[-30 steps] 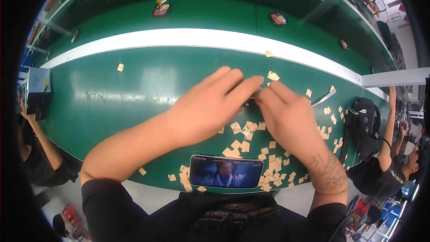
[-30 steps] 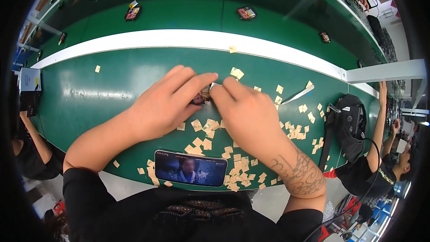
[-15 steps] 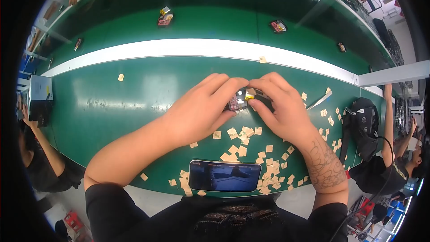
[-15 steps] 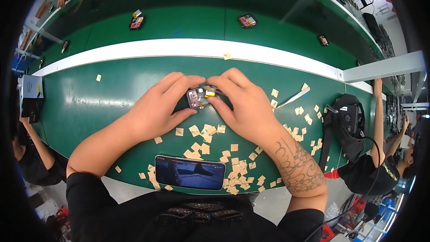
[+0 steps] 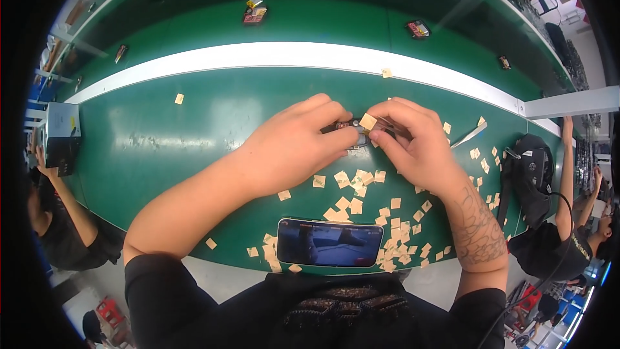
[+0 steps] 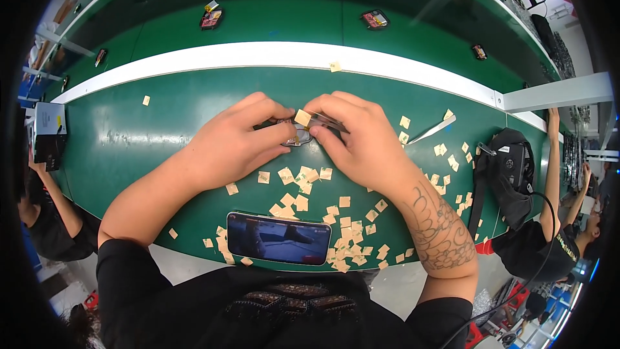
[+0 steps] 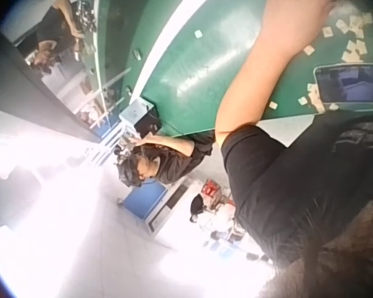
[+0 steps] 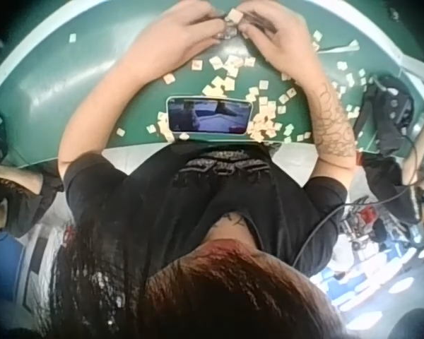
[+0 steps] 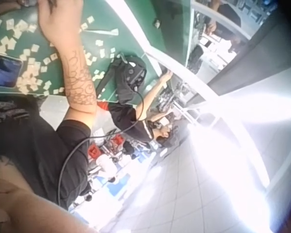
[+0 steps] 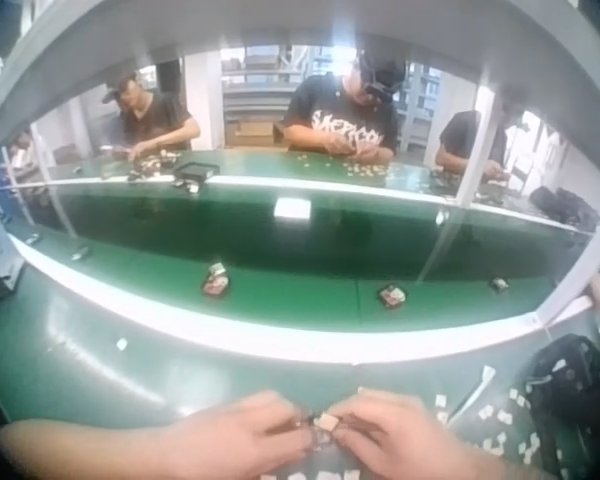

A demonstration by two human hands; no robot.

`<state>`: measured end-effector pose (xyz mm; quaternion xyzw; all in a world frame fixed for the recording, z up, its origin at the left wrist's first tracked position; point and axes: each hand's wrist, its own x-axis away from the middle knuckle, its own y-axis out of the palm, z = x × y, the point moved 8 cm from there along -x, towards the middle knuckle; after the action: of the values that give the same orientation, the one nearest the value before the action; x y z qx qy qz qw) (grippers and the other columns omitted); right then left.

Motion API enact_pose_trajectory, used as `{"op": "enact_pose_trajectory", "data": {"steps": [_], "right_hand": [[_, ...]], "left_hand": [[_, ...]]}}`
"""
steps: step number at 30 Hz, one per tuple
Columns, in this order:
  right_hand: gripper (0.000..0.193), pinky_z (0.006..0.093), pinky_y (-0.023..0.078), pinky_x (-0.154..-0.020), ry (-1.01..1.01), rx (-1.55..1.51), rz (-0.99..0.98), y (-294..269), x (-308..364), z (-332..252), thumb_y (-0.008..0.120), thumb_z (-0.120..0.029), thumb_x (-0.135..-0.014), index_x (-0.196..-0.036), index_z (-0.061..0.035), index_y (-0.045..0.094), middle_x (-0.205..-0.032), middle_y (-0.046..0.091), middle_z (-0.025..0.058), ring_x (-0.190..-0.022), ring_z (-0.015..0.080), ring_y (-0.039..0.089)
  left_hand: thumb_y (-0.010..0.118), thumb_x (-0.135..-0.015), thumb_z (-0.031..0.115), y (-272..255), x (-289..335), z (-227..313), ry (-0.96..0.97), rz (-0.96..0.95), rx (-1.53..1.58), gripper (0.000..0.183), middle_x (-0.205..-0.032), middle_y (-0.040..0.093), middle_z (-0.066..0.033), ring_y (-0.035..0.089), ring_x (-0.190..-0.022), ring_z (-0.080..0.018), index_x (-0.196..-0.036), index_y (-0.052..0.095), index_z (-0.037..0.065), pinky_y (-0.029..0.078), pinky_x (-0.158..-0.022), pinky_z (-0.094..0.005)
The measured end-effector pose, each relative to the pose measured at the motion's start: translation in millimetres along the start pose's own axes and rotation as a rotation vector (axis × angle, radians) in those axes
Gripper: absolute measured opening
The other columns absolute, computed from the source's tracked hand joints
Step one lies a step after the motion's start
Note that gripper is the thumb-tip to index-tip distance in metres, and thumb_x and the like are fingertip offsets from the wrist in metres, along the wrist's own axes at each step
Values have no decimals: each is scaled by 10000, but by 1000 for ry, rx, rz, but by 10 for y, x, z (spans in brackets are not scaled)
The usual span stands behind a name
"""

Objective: Assembling small electronic modules by applying stickers and components at a factory workbench.

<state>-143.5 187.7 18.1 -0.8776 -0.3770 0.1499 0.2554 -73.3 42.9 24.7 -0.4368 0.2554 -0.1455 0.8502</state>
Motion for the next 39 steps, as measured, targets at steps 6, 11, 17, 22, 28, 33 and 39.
{"op": "enact_pose_trajectory", "data": {"steps": [6,11,17,22,28,33,39], "right_hand": [[249,264,529,-713,-37,-72,-61,-94,18,32,746,85,-932,-1175,33,735,-961,748,87,-833,116,686],[240,270,524,-699,-46,-49,-40,-102,29,-16,757,58,-929,-1167,25,745,-976,752,100,-794,123,669],[222,418,604,-786,-71,181,0,-11,46,-147,720,-11,-956,-1177,-29,720,-1018,731,145,-900,360,743],[242,467,593,-764,-113,244,40,56,61,-217,724,-20,-952,-1190,-50,695,-1015,712,131,-902,392,728],[236,454,598,-764,-35,154,66,118,89,-120,738,-30,-953,-1184,-50,695,-1016,727,145,-899,388,738],[196,454,590,-786,44,99,105,36,116,-81,767,-47,-932,-1121,-33,716,-1006,733,157,-929,392,737],[174,482,571,-820,64,22,129,82,106,-47,758,-53,-919,-1091,-30,746,-985,731,166,-926,402,719]], "left_hand": [[835,-881,126,33,5,10,35,-8,-81,304,-1224,677,-71,674,-1081,-289,-1174,754,125,600,-908,-409],[832,-879,129,20,-15,26,49,-5,-59,297,-1243,684,-77,674,-1084,-285,-1165,754,112,597,-915,-411],[831,-865,117,-4,-20,56,77,6,-101,271,-1247,688,-78,670,-1080,-285,-1119,741,91,596,-910,-411],[828,-853,91,6,-31,60,75,-5,-75,256,-1239,691,-77,664,-1066,-299,-1073,703,60,584,-917,-413],[843,-835,68,-22,-38,22,27,24,19,346,-1203,701,-85,661,-1072,-321,-1144,689,59,578,-918,-417],[850,-832,51,-16,-90,28,-18,1,74,406,-1179,713,-98,662,-1073,-341,-1200,679,51,570,-916,-427],[859,-825,39,-49,-61,42,-61,15,109,432,-1123,709,-112,663,-1029,-355,-1212,670,58,565,-892,-443]]}}
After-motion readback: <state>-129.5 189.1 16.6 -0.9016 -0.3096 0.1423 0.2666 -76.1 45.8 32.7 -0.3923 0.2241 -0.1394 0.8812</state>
